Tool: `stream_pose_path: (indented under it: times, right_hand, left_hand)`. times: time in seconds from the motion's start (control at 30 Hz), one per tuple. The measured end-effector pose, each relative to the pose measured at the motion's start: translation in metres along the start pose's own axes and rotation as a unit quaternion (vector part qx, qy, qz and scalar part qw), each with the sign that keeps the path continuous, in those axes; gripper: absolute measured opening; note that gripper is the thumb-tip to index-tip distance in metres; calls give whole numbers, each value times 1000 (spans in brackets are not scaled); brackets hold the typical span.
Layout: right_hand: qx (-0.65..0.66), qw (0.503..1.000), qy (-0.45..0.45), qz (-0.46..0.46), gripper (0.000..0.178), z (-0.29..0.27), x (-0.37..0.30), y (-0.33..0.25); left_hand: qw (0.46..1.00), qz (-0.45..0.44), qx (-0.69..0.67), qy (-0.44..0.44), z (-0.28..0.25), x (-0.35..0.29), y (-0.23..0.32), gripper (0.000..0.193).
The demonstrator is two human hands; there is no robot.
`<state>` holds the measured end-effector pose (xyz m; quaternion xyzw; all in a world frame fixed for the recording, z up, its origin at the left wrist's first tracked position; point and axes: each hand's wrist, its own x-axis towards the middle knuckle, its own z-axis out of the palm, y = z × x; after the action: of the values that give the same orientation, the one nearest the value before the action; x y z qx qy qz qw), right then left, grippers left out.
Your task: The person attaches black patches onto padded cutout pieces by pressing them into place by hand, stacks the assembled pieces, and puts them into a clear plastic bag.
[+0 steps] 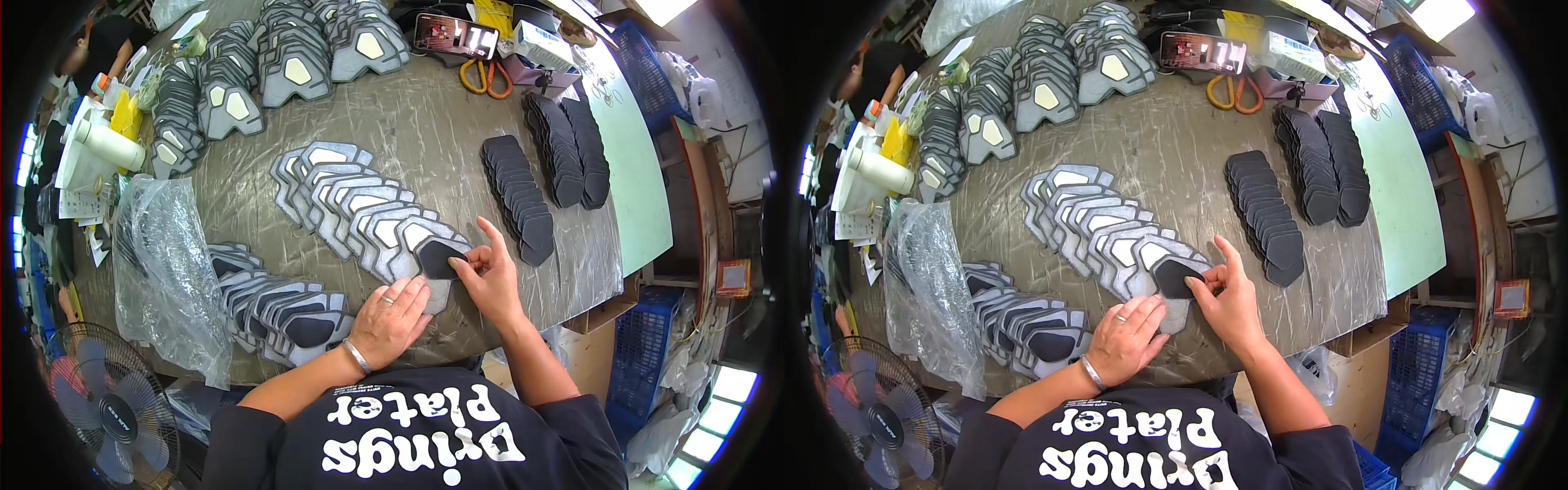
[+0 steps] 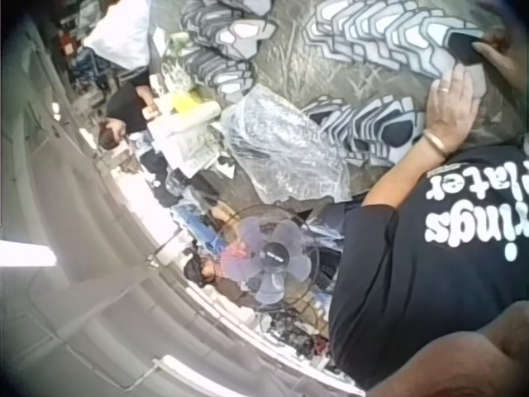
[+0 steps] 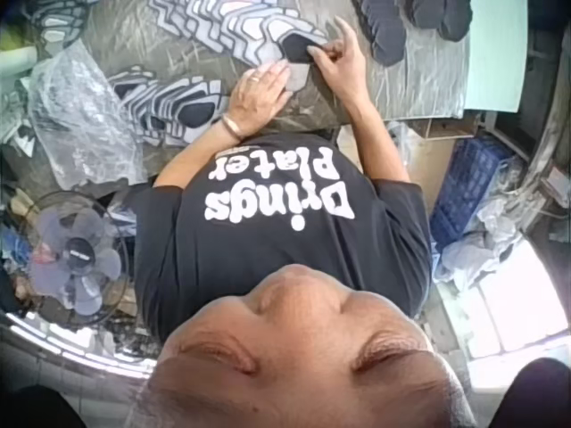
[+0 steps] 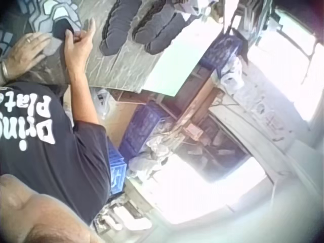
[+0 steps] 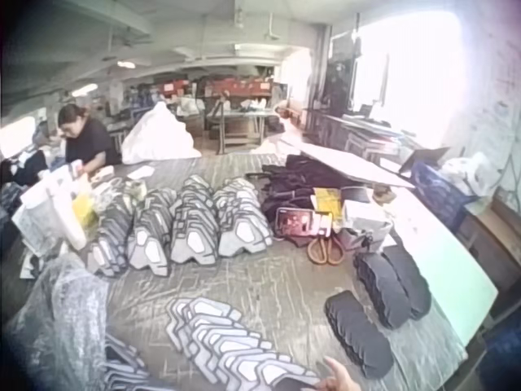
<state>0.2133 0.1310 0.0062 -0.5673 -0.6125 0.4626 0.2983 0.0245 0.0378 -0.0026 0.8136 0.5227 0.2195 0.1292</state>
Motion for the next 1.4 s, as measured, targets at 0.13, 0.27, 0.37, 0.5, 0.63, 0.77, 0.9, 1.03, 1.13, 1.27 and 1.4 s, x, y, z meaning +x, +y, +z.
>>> stream_pose_path:
  times: [0.13, 0.27, 0.37, 0.5, 0.63, 0.77, 0.9, 1.03, 1.13, 1.27, 1.4]
  right_hand:
    - [-13, 1000, -5, -16, 74, 0, 1, 3]
    - [-34, 999, -5, -20, 75, -1, 3, 3]
    - [-29, 999, -6, -15, 75, 0, 3, 1]
    - [-31, 999, -5, -6, 76, 0, 5, -1]
    - [-49, 999, 3, 5, 73, 0, 5, -5]
    - [-226, 974, 14, -5, 54, -5, 6, -13]
    - [-309, 950, 36, -17, 36, -12, -7, -15]
    - [-363, 880, -51, -302, 43, -6, -24, 12]
    - [-384, 878, -72, -278, 47, -2, -33, 9]
    - [-378, 885, -92, -255, 48, -5, -23, 3]
    - [-398, 872, -123, -258, 53, -10, -21, 6]
  left_hand:
    - [1000, 2, 18, 20, -2, 6, 1, 52]
    - [999, 0, 45, 10, 0, 14, 2, 59]
    - [998, -7, 56, 13, 5, 17, 1, 61]
    - [997, -18, 67, 32, 8, 26, 5, 54]
    - [997, -28, 66, 24, 14, 36, 4, 47]
    - [992, -21, 121, 11, 20, 38, 4, 43]
    - [993, -19, 115, 21, 20, 35, 3, 43]
    - [996, -21, 77, 41, 18, 33, 1, 48]
    - [993, 10, 113, 32, 13, 30, -2, 49]
    - [995, -3, 102, 14, 8, 35, -2, 55]
    - [992, -11, 129, -10, 11, 33, -3, 60]
